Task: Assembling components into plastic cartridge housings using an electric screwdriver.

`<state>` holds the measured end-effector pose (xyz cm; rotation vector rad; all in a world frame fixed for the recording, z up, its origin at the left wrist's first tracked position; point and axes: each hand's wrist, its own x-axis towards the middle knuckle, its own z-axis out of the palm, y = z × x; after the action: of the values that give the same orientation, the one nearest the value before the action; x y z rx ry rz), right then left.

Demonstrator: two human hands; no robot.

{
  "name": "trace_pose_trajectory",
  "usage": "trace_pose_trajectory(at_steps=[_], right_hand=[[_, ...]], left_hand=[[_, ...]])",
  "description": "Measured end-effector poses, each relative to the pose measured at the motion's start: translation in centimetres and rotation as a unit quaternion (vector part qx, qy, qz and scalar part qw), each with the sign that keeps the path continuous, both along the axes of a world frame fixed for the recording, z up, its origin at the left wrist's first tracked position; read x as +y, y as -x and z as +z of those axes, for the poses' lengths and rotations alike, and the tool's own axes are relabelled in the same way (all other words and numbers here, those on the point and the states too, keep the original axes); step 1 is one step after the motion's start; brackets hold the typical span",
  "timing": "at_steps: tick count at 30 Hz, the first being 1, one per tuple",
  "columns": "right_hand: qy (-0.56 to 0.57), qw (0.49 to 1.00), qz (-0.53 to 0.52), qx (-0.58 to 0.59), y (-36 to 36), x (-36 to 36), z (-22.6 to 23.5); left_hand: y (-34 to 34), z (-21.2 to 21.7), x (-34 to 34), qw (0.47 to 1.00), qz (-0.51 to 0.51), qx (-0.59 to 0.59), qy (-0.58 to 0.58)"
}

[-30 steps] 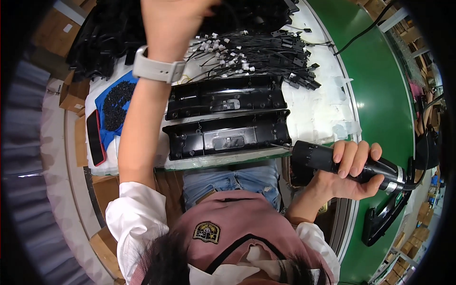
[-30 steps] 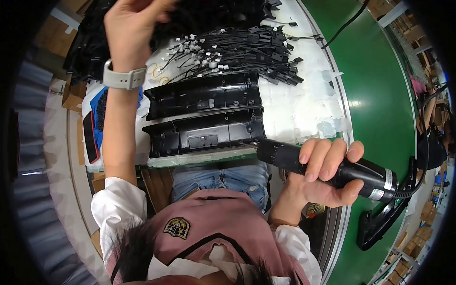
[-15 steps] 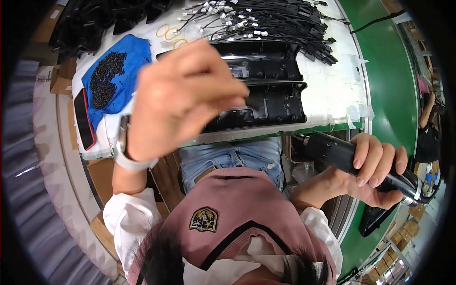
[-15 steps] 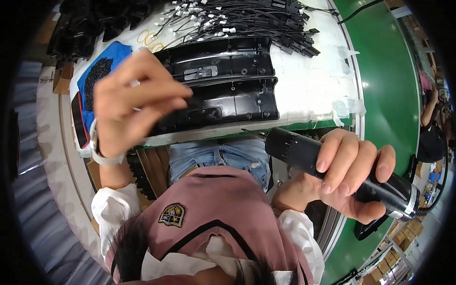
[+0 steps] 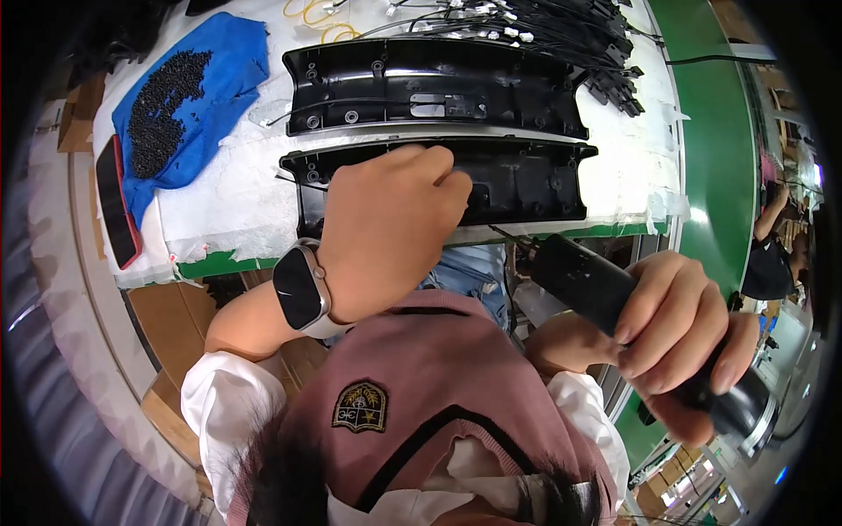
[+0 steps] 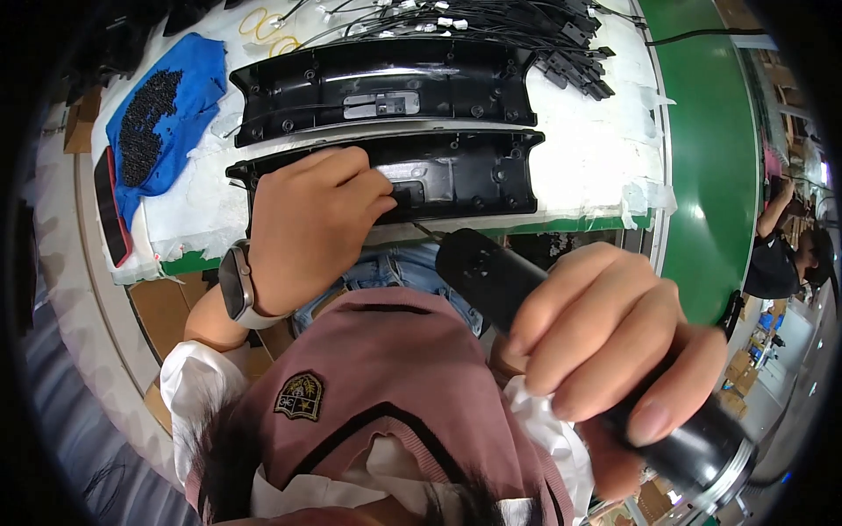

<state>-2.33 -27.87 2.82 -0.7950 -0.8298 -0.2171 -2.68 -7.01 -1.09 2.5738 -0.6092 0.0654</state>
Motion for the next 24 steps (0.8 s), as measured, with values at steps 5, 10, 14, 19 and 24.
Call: trace_pose_trajectory(at_steps=[5,10,14,19,24], right_hand=[[0.112,0.992,0.029,-0.053,-0.3,1.3,0.1],[0.155,0.985,0.048,-0.055,-0.5,2.2,-0.3],[0.189,0.978,0.054,-0.064,-0.9,2.3,-0.2],[0.198,0.977,0.061,-0.056,-1.1,2.4,-0.1],[0.193,0.977,0.069,-0.063,-1.5,2.4,-0.2]], left_hand=[[-0.1,-0.8,0.3,0.997,0.035,0.031,0.068],[0.0,-1.1,0.7,0.996,0.037,0.025,0.075],[0.0,-1.0,0.6,0.997,0.033,0.033,0.063],[-0.2,-1.4,0.9,0.997,-0.008,0.017,0.069],[0.0,-1.3,0.8,0.997,0.02,0.031,0.069]])
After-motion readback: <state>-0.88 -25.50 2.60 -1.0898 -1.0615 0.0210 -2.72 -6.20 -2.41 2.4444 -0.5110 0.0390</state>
